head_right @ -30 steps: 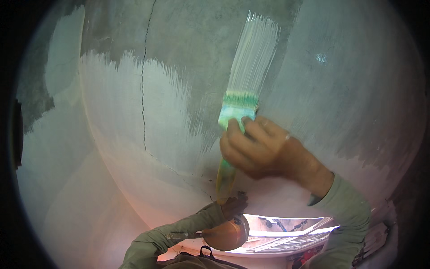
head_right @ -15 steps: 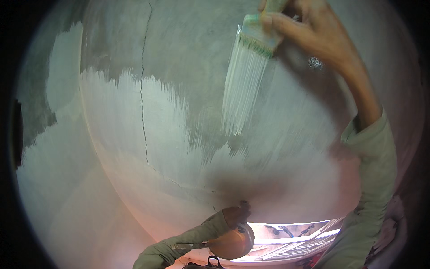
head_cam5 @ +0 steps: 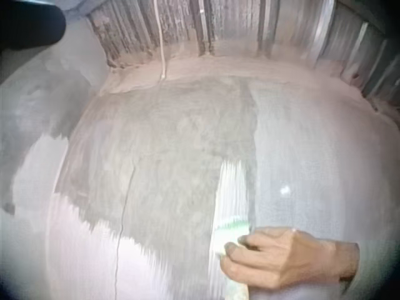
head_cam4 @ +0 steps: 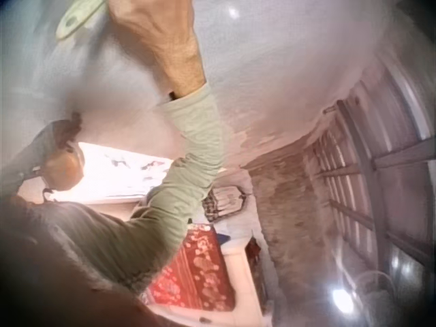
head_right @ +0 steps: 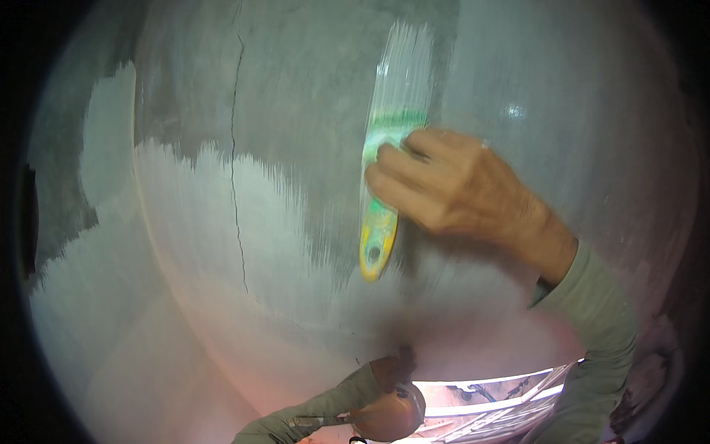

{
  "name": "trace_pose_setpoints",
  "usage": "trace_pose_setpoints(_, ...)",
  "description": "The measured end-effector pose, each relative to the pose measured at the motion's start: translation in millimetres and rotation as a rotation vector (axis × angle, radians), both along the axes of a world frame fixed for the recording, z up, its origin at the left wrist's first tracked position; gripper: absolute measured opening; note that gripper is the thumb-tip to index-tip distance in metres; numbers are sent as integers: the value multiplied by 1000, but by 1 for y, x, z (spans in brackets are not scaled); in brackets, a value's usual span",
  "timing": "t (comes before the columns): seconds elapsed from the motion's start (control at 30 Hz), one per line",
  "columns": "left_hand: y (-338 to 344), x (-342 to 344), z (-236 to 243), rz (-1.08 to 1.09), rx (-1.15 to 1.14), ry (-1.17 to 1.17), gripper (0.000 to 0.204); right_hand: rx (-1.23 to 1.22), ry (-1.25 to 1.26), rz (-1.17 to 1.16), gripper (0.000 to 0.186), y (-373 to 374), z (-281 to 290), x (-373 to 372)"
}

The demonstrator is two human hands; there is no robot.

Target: The person paints a ceiling with white paint using a brush and a small container. They repeatedly dip the brush into the container and apply paint in vertical strokes across the ceiling surface.

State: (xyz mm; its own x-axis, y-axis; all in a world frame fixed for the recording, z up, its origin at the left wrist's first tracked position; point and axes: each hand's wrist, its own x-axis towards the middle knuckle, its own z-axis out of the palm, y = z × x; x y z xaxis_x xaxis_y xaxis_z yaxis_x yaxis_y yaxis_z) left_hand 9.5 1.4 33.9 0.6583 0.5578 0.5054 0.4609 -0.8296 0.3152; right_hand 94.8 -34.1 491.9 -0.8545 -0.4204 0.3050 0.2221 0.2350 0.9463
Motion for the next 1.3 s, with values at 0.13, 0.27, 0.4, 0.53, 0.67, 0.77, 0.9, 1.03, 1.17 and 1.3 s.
trace_pose_setpoints(0.13,2,-4,7,-41,279,-228,48,-419,61,99,18,-10,16,3)
trace_pose_setpoints(0.27,-7,-4,9,-58,432,-364,48,-720,286,138,19,1,90,11)
trace_pose_setpoints(0.4,1,-2,-3,-69,408,-370,46,-722,379,63,20,6,167,8)
trace_pose_setpoints(0.53,2,-2,-8,-24,422,-361,43,-655,469,147,18,-22,195,-14)
trace_pose_setpoints(0.67,-3,2,2,-79,407,-365,42,-395,540,81,15,-9,217,2)
trace_pose_setpoints(0.77,-5,-6,7,-44,395,-358,42,-90,369,82,14,9,180,-4)
trace_pose_setpoints(0.9,8,2,-8,-87,403,-380,41,161,252,32,21,29,119,7)
trace_pose_setpoints(1.03,16,1,-21,-105,430,-393,41,-112,180,126,13,13,90,8)
trace_pose_setpoints(1.17,-15,-11,17,-29,357,-324,41,-555,363,236,17,3,124,14)
trace_pose_setpoints(1.3,-18,-19,22,-4,350,-326,44,-667,449,267,11,3,209,2)
